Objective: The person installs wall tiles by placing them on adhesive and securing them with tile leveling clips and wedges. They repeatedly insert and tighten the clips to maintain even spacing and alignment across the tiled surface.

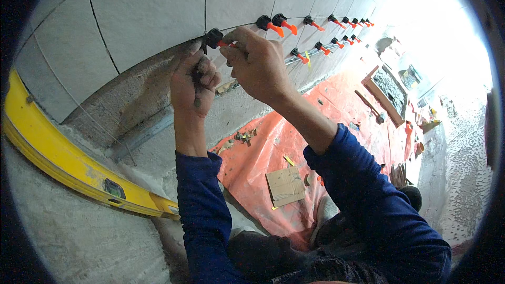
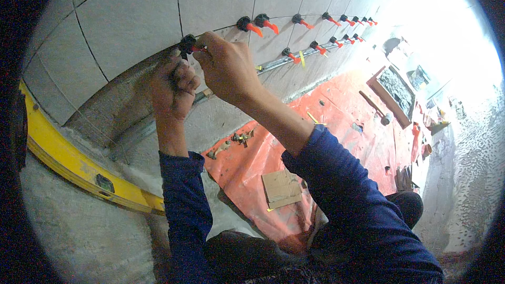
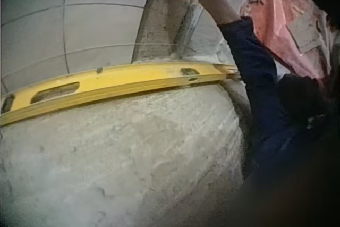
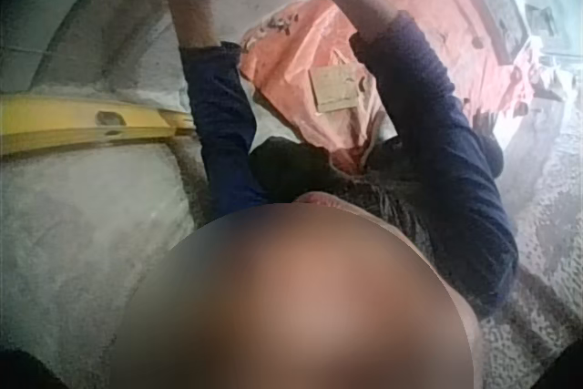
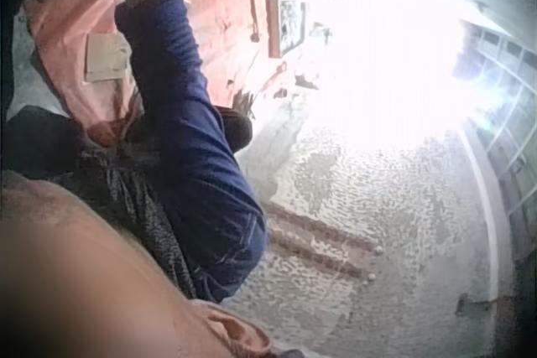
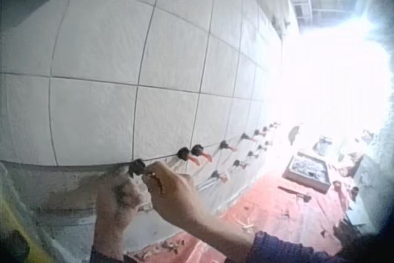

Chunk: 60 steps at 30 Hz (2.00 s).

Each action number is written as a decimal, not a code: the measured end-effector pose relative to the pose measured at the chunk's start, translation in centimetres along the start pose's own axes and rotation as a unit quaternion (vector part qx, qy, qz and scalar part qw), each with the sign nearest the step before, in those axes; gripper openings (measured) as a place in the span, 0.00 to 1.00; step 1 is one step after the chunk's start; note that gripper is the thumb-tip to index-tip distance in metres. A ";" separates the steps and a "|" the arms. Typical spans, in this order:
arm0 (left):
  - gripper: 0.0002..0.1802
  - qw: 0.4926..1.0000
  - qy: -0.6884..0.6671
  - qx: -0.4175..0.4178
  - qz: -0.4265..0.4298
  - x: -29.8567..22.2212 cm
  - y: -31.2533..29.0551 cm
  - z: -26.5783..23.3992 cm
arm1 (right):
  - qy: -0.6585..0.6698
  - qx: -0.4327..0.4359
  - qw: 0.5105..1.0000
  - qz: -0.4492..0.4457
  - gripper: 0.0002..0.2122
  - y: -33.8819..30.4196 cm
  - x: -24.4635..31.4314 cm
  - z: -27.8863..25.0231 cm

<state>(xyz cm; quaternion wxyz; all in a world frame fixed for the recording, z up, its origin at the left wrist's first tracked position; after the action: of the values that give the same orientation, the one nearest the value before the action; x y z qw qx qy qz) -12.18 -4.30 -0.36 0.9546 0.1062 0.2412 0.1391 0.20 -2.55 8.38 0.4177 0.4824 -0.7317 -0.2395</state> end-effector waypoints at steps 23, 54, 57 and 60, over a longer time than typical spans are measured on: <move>0.07 0.990 0.102 -0.074 0.055 -0.3 -0.7 0.0 | -0.054 -0.067 0.995 -0.046 0.05 -0.1 1.0 2.0; 0.06 0.974 0.150 -0.164 0.048 -0.4 -2.5 0.9 | 0.370 -0.104 0.902 0.197 0.04 -2.3 -2.5 3.5; 0.07 0.977 0.125 -0.171 0.037 -0.5 -2.7 1.0 | 0.416 -0.111 0.879 0.203 0.05 -2.5 -2.5 3.8; 0.07 0.977 0.122 -0.172 0.030 -0.5 -2.6 0.8 | 0.410 -0.099 0.883 0.208 0.05 -2.4 -2.6 3.9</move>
<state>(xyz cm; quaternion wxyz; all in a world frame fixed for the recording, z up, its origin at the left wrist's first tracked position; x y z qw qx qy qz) -11.65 -6.98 -0.12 0.9175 -0.0707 0.3246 0.2187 -1.38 -1.43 3.56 0.7663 0.3305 -0.5510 0.0002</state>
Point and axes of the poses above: each hand's wrist, its own y-axis towards the middle knuckle, its own z-axis out of the palm, x = y × z, the point moved 6 cm from there along y, towards the middle knuckle, and after that the axes turned 4 degrees about -z, right-handed, at the moved point
